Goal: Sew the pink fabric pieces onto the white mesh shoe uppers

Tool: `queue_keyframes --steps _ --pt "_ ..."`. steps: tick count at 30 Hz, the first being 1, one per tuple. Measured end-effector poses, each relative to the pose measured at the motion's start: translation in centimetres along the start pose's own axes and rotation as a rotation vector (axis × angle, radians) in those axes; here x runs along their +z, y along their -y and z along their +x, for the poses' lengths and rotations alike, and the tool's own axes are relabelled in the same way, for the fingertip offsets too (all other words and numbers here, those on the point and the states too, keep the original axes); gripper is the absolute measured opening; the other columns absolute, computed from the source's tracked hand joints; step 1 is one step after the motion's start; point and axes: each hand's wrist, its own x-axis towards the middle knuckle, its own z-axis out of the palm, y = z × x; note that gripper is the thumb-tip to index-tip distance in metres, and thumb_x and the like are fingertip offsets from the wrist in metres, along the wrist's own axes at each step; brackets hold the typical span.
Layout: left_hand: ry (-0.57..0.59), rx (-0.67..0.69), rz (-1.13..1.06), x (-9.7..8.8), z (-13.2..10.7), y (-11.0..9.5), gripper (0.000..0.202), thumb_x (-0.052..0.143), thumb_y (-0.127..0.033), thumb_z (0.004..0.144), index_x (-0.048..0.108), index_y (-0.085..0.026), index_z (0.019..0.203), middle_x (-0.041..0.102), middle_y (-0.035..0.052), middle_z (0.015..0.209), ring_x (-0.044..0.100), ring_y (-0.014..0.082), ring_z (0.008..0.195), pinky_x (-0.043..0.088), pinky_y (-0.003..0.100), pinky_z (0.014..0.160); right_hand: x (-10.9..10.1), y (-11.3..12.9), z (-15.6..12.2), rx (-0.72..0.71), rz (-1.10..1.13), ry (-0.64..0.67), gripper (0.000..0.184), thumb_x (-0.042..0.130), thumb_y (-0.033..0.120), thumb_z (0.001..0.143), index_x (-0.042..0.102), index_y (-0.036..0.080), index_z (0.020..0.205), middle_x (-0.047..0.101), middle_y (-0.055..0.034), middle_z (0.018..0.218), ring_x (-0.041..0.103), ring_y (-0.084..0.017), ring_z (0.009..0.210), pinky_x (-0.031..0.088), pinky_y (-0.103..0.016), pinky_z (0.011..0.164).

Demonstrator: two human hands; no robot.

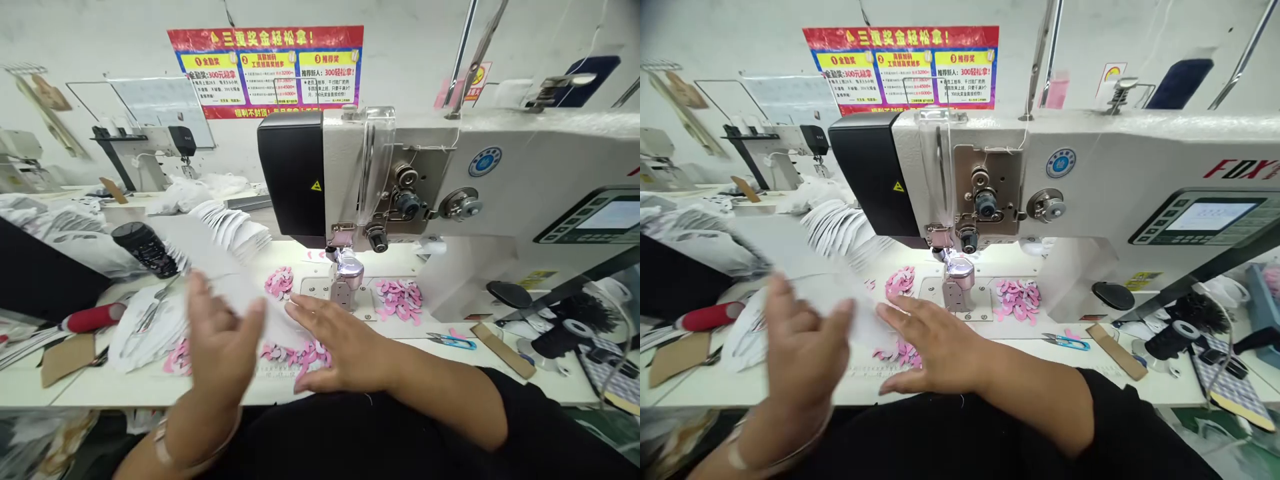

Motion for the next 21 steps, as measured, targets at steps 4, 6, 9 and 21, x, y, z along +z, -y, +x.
queue_keyframes --steps 4,6,9,21 --pt "0.293 0.081 -0.339 3.4 -0.4 -2.8 0.080 0.056 -0.039 0.094 0.009 -0.031 0.158 0.063 0.0035 0.091 0.064 0.0171 0.078 0.058 0.035 0.075 -0.2 -1.1 -0.5 0.156 0.175 -0.194 0.042 0.049 0.028 0.100 0.052 0.024 0.141 0.068 -0.0064 0.127 0.064 -0.019 0.114 0.053 -0.040 0.098" --pt "0.162 0.148 -0.302 3.1 0.8 -2.2 0.080 0.065 -0.038 0.088 0.023 -0.032 0.155 0.061 0.0080 0.113 0.062 0.0199 0.098 0.055 0.040 0.091 -1.7 -2.5 -1.8 0.334 0.451 -0.258 0.028 0.052 0.033 0.099 0.066 0.027 0.123 0.074 -0.0017 0.107 0.069 -0.018 0.096 0.056 -0.034 0.084" --pt "0.075 -0.006 -0.155 2.4 3.3 -0.3 0.072 0.079 -0.039 0.075 0.050 -0.029 0.141 0.057 0.0097 0.126 0.058 0.0221 0.103 0.054 0.039 0.090 -4.2 -4.7 -3.8 0.550 0.851 -0.312 0.021 0.068 0.037 0.089 0.072 0.022 0.102 0.073 -0.0009 0.089 0.068 -0.016 0.080 0.055 -0.028 0.071" --pt "0.810 -0.837 -0.654 9.0 4.6 1.7 0.028 0.077 -0.029 0.078 0.066 -0.014 0.098 0.063 0.0027 0.076 0.052 0.0051 0.053 0.046 0.014 0.045 -7.8 -13.2 -4.1 0.991 0.998 -0.649 0.034 0.074 0.023 0.062 0.065 0.021 0.095 0.065 0.0015 0.065 0.057 -0.014 0.051 0.046 -0.025 0.049"
